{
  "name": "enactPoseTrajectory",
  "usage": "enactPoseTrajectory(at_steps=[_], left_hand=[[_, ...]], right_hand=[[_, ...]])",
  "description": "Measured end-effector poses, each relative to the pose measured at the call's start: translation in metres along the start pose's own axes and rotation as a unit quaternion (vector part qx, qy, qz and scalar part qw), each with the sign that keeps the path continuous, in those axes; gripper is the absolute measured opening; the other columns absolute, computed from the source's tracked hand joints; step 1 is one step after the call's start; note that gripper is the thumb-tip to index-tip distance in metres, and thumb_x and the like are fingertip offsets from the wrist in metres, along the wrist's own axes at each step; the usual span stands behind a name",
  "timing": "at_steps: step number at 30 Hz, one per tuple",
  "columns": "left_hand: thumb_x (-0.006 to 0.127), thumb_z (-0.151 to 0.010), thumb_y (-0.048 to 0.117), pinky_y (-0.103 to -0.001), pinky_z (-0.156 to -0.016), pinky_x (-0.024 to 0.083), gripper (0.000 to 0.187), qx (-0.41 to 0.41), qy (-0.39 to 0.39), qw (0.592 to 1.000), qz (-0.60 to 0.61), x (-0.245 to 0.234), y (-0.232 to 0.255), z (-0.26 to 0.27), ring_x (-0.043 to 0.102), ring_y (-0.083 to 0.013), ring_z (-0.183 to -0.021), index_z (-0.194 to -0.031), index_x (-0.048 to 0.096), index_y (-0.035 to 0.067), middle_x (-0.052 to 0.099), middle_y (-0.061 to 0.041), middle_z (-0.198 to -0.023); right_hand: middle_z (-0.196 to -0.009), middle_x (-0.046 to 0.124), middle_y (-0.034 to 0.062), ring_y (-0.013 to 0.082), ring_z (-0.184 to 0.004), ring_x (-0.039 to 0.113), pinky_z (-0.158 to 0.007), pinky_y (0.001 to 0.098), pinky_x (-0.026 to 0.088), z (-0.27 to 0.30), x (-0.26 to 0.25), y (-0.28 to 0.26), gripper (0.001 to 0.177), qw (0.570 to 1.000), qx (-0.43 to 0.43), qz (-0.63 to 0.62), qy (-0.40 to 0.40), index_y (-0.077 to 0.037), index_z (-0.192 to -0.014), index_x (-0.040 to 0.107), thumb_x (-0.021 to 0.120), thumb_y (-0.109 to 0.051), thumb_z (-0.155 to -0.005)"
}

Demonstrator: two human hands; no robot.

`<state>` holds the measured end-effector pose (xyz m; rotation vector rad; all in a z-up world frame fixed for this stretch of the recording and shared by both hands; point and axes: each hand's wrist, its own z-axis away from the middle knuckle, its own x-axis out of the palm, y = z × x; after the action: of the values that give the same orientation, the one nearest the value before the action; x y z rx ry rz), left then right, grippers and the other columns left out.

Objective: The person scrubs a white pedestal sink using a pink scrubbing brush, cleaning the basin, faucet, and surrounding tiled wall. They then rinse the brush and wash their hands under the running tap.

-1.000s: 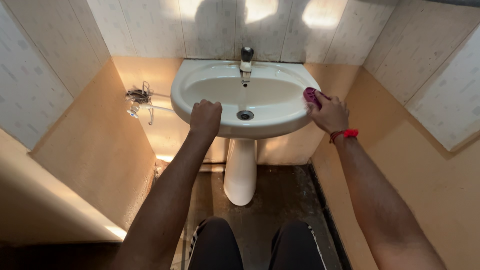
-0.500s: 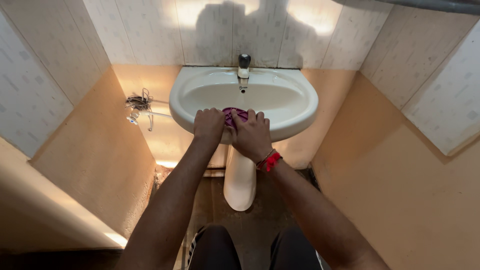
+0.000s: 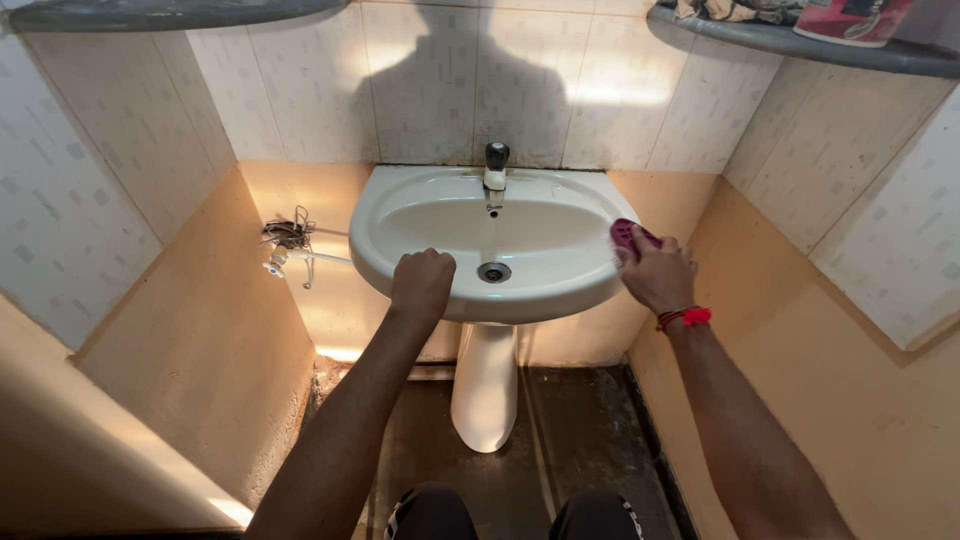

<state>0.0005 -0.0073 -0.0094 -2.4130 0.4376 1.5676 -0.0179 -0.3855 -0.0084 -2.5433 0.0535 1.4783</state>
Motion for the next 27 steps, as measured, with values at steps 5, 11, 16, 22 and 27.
enactPoseTrajectory(at_steps=[5, 11, 16, 22, 27], left_hand=[[0.072, -0.079, -0.002, -0.042, -0.080, 0.057, 0.009, -0.006, -0.036, 0.999, -0.025, -0.005, 0.004, -0.006, 0.075, -0.0301, -0.085, -0.079, 0.074, 0.007, 0.073, -0.014, -0.088], [0.073, -0.079, 0.004, -0.045, -0.075, 0.057, 0.004, -0.013, -0.001, 1.000, -0.003, -0.006, 0.012, -0.005, 0.073, -0.0323, -0.085, -0.081, 0.074, 0.007, 0.073, -0.014, -0.089], [0.071, -0.080, 0.001, -0.044, -0.073, 0.060, 0.006, -0.010, -0.002, 1.000, 0.000, -0.009, -0.003, -0.005, 0.073, -0.0346, -0.086, -0.082, 0.074, 0.006, 0.072, -0.017, -0.091], [0.071, -0.079, 0.000, -0.044, -0.074, 0.060, 0.006, -0.019, -0.016, 1.000, 0.009, -0.010, -0.009, -0.008, 0.073, -0.0353, -0.086, -0.082, 0.073, 0.005, 0.072, -0.019, -0.090], [0.071, -0.080, 0.000, -0.044, -0.073, 0.060, 0.007, -0.020, -0.009, 1.000, -0.002, -0.006, -0.004, -0.008, 0.074, -0.0347, -0.084, -0.080, 0.073, 0.006, 0.072, -0.018, -0.088]], right_hand=[[-0.117, 0.063, 0.0234, 0.0426, -0.106, 0.057, -0.092, 0.0574, 0.044, 0.030, -0.006, -0.071, 0.056, 0.992, -0.099, 0.081, 0.007, -0.023, -0.143, 0.059, 0.055, -0.051, -0.096], [-0.113, 0.065, 0.0214, 0.0417, -0.098, 0.058, -0.085, 0.0541, 0.047, 0.078, -0.029, -0.179, 0.049, 0.963, -0.236, -0.126, 0.037, -0.023, -0.139, 0.065, 0.060, -0.044, -0.095], [-0.115, 0.065, 0.0178, 0.0358, -0.101, 0.061, -0.090, 0.0495, 0.050, 0.065, -0.020, -0.149, 0.054, 0.979, -0.172, -0.105, -0.025, -0.028, -0.145, 0.060, 0.056, -0.053, -0.096], [-0.132, 0.059, 0.0226, 0.0455, -0.118, 0.052, -0.103, 0.0571, 0.042, -0.007, -0.008, -0.020, 0.054, 0.999, -0.014, 0.021, -0.038, -0.029, -0.146, 0.059, 0.050, -0.055, -0.099], [-0.134, 0.056, 0.0241, 0.0465, -0.122, 0.049, -0.105, 0.0589, 0.039, -0.013, -0.009, -0.009, 0.056, 0.998, 0.013, 0.014, -0.059, -0.030, -0.147, 0.057, 0.051, -0.052, -0.096]])
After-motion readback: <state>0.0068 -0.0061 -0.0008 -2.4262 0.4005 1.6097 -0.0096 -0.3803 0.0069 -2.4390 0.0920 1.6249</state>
